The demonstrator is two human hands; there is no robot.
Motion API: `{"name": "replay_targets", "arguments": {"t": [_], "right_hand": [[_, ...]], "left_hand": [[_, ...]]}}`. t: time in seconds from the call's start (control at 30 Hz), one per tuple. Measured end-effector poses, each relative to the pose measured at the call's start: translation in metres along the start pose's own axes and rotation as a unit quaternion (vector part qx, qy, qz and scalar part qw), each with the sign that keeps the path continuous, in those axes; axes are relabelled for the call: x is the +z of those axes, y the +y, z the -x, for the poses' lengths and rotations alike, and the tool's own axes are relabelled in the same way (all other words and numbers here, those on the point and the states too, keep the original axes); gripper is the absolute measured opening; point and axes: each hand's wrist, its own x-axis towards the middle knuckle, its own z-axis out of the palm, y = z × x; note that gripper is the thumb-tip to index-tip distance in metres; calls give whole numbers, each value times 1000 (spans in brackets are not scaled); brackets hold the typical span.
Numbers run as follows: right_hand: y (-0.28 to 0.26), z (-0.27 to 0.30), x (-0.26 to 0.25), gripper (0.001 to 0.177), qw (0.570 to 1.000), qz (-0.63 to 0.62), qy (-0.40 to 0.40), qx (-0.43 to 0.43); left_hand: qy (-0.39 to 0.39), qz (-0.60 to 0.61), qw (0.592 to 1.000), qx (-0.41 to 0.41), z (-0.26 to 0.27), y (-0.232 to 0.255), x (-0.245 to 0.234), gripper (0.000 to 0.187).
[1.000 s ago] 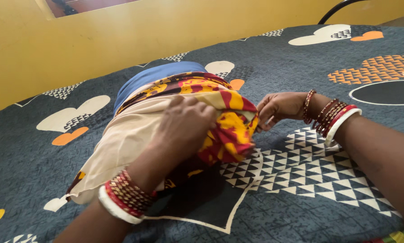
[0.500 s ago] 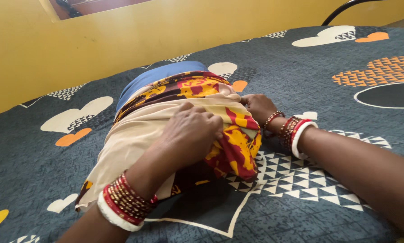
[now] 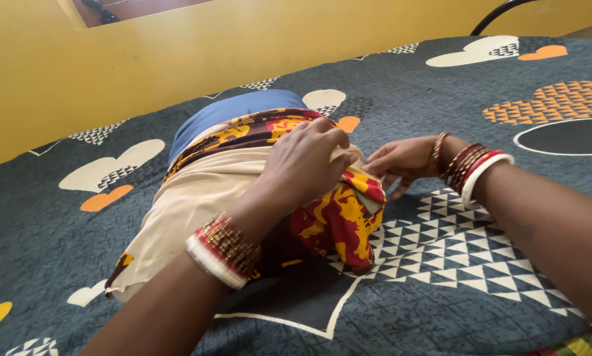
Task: The person puts a patterned pillowcase onto a blue pillow by pulling the fabric over the pillow and smoothing it down by hand.
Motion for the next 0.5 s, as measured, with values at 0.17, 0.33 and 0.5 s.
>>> {"name": "replay_targets", "arguments": {"t": [0.17,0.33,0.5], "right_hand": [[-5,-15,8,33,988,36,149,-29],[-8,-9,22,35,977,1,211,4],[-7,7,11,30,996,-4,88,19]], "left_hand": [[-216,-67,973,-37,-37,11,34,30],[-246,-86,965,-37,-50,11,57,11],[-189,-56,980,-34,-52,4,79,12]]}}
